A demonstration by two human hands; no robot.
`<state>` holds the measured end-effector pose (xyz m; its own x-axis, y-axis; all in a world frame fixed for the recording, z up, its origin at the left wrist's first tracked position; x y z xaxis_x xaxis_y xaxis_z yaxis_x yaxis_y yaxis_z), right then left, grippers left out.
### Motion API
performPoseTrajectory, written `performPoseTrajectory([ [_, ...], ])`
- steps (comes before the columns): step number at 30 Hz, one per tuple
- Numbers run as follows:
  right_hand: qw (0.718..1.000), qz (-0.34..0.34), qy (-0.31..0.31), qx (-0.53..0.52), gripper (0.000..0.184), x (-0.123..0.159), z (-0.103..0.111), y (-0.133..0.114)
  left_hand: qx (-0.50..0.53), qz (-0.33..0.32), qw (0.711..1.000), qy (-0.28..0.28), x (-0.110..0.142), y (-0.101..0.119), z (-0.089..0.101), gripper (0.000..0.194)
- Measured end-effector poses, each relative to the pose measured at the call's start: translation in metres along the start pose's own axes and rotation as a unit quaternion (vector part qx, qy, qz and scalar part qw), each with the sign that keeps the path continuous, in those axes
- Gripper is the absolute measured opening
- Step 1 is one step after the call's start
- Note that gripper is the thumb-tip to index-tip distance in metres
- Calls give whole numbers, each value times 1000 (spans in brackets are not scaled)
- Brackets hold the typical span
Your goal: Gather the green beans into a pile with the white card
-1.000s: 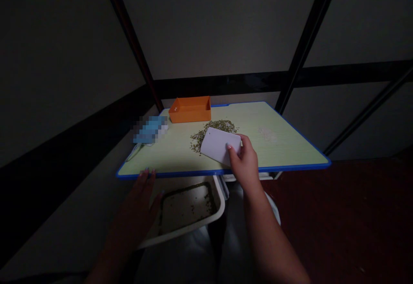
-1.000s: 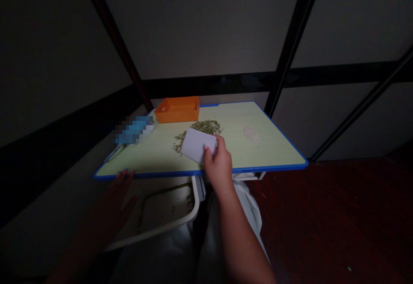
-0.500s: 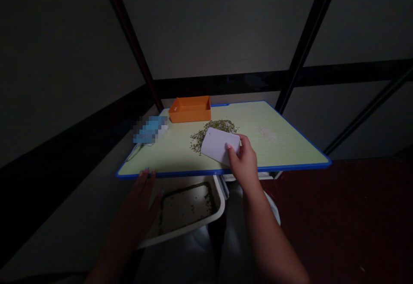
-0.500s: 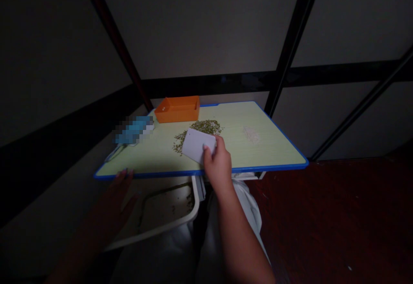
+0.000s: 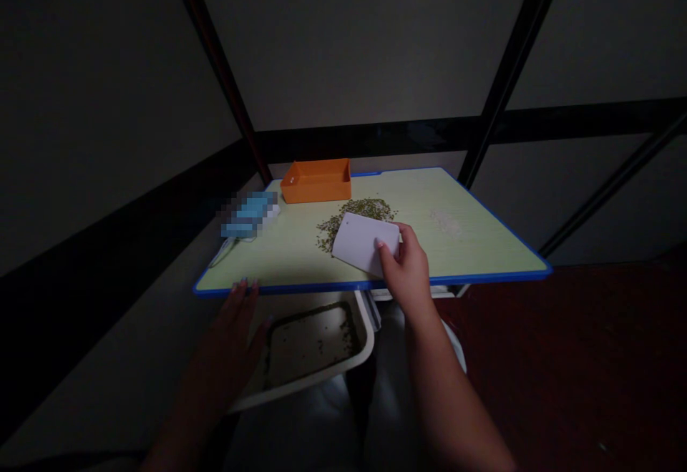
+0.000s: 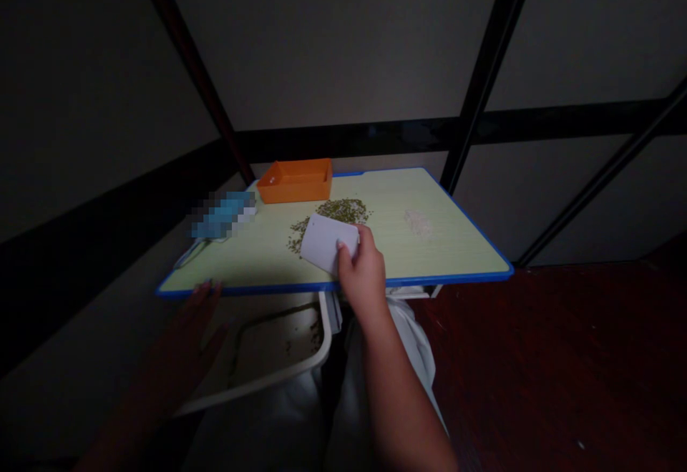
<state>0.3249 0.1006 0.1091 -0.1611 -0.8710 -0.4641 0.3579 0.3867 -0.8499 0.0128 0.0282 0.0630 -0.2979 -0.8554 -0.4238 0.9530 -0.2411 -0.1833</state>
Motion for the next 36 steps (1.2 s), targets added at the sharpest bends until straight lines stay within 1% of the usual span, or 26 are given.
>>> performPoseTrajectory([
  [3,1000,-1,-4,-5,29,0,-1,0,2,-8,1000,2,0,0,0,63],
  [11,1000,-8,-7,19,30,0,1,-1,25,17,999,-23,1,-4,-6,64],
  [17,999,-3,-6,35,29,1,1,-1,34,20,999,-21,2,-4,-6,64],
  [21,999,-6,-22,24,29,1,0,0,35,29,999,-30,2,-6,-9,64],
  [25,1000,3,-18,9,29,0,2,1,40,34,998,-39,2,-7,-11,63],
  [32,999,3,-10,30,28,0,4,0,37,18,999,-22,1,-4,-7,64],
  [36,999,8,-17,26,27,0,2,-2,39,20,999,-26,2,-3,-6,64],
])
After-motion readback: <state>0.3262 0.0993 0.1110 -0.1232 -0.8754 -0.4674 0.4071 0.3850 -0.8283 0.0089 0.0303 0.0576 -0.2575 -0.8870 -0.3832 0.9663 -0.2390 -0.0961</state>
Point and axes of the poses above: each hand's wrist, its own x-axis away from the middle knuckle, its own z-axis out of the back of the hand, y = z × x, the point moved 6 cm from there along -x, towards the middle knuckle, and after that the axes turned 9 degrees about -y, right-handed, at the moved point
